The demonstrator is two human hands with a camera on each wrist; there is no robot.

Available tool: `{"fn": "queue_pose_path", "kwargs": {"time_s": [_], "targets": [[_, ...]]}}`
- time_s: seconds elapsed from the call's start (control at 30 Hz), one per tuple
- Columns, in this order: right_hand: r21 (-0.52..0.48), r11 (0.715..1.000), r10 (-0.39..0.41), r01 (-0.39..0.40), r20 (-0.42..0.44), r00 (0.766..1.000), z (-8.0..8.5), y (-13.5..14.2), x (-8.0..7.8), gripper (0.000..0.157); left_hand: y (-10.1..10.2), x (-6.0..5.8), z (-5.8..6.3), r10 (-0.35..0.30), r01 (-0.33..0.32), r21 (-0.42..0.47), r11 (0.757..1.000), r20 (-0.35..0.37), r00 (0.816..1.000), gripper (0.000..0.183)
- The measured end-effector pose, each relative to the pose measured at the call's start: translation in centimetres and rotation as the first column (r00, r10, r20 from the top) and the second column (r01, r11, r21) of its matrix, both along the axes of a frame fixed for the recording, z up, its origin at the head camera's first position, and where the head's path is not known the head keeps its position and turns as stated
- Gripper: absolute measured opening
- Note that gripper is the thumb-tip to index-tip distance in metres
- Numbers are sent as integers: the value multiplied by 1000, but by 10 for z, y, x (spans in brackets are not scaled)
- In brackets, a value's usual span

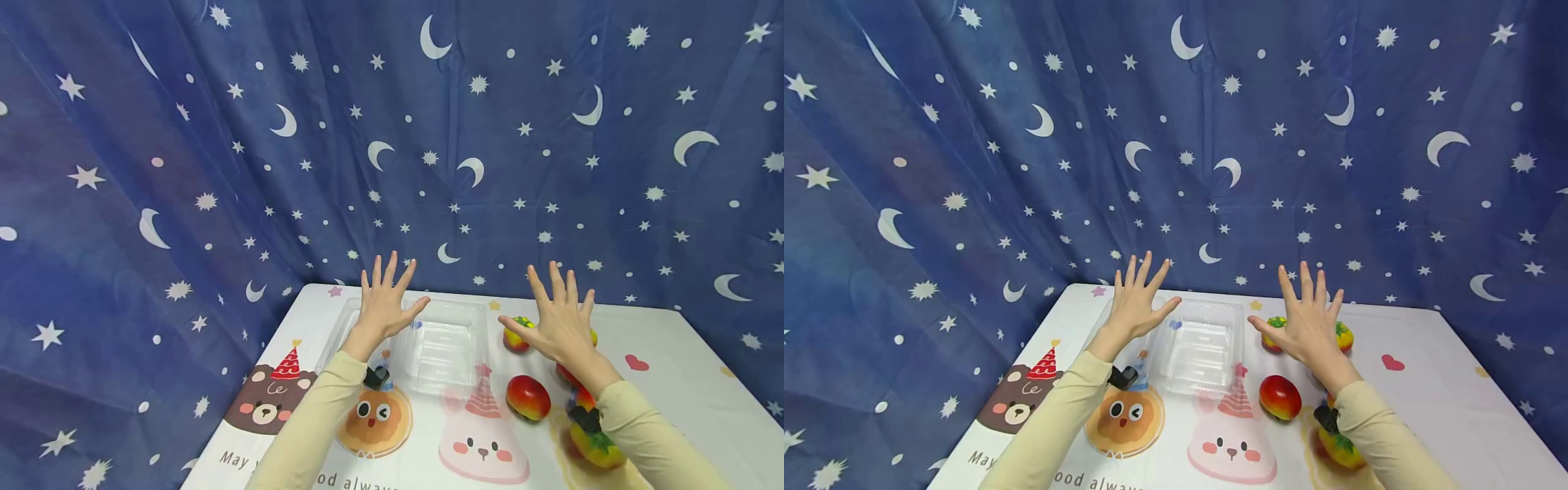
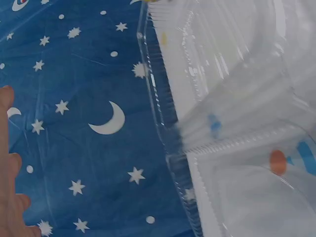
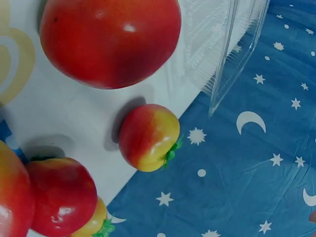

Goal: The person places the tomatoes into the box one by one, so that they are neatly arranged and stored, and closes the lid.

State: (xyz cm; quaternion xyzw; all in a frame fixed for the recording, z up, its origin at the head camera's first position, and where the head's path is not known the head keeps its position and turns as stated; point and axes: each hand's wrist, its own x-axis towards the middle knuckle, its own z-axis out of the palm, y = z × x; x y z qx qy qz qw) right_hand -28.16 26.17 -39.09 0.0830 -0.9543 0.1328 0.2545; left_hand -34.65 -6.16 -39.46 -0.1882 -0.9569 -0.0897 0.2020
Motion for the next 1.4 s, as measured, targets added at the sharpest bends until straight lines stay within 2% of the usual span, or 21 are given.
{"fn": "queue_pose_path", "kwargs": {"time_s": [0.17,0.3,0.47,0.6,0.67,0.73,0.83,0.93,1.03,1.13,1.23,1.33,1.37,1.4], "targets": [[12,1000,-15,15,21,1000,-4,6,3,108,-11,-10,-10,19,-19,14,1000,25,1000,80],[15,1000,-11,11,25,1000,-11,9,4,107,-29,-18,-24,28,-34,70,997,90,996,78],[20,1000,4,-5,27,1000,-20,12,4,106,-61,-25,-53,52,-85,197,977,168,984,73],[20,1000,1,-2,47,999,-25,14,5,104,-83,-27,-78,73,-123,269,955,188,979,64],[25,1000,-9,8,68,998,-26,16,5,100,-91,-28,-87,85,-140,289,947,196,977,62],[14,1000,-22,21,82,996,-25,20,1,93,-98,-31,-92,98,-157,318,935,194,976,61],[-10,999,-36,37,103,994,-20,26,-7,81,-108,-36,-92,131,-193,345,918,195,972,61],[-44,999,-26,32,131,991,-14,30,-19,75,-117,-40,-90,156,-234,357,904,233,960,62],[-81,997,6,9,187,982,-10,31,-31,72,-125,-38,-91,162,-261,377,889,276,948,62],[-144,990,45,-7,264,963,-11,31,-43,68,-129,-34,-98,147,-267,446,854,285,947,60],[-222,975,86,-4,365,927,-16,30,-51,64,-131,-31,-104,106,-243,538,807,273,956,57],[-278,960,114,18,452,885,-24,31,-59,60,-133,-30,-114,30,-199,651,733,262,965,54],[-288,957,116,33,485,867,-26,31,-61,59,-134,-30,-117,4,-192,684,704,266,964,53],[-295,954,113,53,517,849,-28,32,-63,59,-134,-29,-120,-29,-189,725,662,277,960,52]]}}
